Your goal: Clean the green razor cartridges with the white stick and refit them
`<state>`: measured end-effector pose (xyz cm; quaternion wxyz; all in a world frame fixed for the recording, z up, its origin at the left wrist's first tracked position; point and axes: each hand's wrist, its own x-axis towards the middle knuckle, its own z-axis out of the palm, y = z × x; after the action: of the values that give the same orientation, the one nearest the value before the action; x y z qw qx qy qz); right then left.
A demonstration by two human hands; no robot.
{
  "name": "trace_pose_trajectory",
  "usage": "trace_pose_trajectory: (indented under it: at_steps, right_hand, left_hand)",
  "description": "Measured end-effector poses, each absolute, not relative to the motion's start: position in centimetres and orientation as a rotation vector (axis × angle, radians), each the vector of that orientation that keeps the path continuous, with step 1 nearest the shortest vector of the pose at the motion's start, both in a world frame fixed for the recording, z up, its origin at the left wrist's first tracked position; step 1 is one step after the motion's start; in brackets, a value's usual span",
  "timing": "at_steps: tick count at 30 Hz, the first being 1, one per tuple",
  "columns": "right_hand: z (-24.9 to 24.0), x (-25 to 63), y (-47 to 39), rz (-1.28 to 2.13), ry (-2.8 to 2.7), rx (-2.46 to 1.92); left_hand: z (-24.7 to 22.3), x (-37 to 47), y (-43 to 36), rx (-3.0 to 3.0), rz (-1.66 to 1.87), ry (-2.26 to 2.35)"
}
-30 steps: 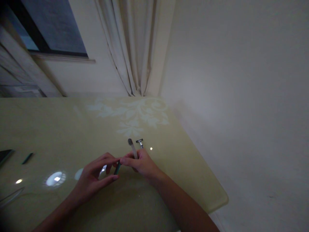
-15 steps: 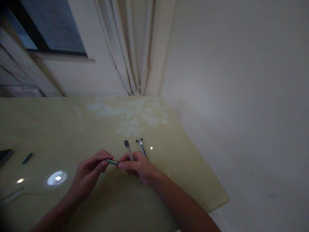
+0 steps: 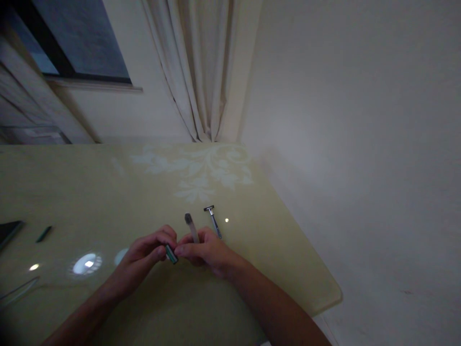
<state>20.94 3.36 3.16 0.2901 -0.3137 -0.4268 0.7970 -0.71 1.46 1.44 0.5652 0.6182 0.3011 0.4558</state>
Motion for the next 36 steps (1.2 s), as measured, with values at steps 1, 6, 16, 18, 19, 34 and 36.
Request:
trace_pose_trajectory:
  at_steps: [1,6,16,18,19,34,36]
  right_hand:
    - [3.2,20.9,3.3,2.125,-1.137,-0.834]
    - [3.3,20.8,3.2,2.142,-1.096,-0.876]
    - [3.1,20.2,2.7,2.165,-0.998,-0.860]
    - [3.0,20.1,2.6,2.162,-0.988,-0.854]
    - [3.0,20.1,2.5,2.161,-0.981,-0.851]
    - [1.9,20.2,2.7,1.911,-1.129,-0.856]
    - [2.1,20.2,2.7,1.864,-1.170,-0.870]
  left_hand:
    - [1.5,-0.7,1.4,1.456,1.072,0.710]
    - [1.6,-0.6,1.5,1.462,1.056,0.715]
    - [1.8,-0.7,1.5,1.472,1.061,0.723]
    - [2.0,-0.6,1.5,1.470,1.069,0.737]
    - [2.1,-0.6,1.4,1.471,1.076,0.743]
    - [1.6,0.5,0.3,1.568,1.283,0.917]
    - [1.5,0.5,0.3,1.598,1.288,0.948]
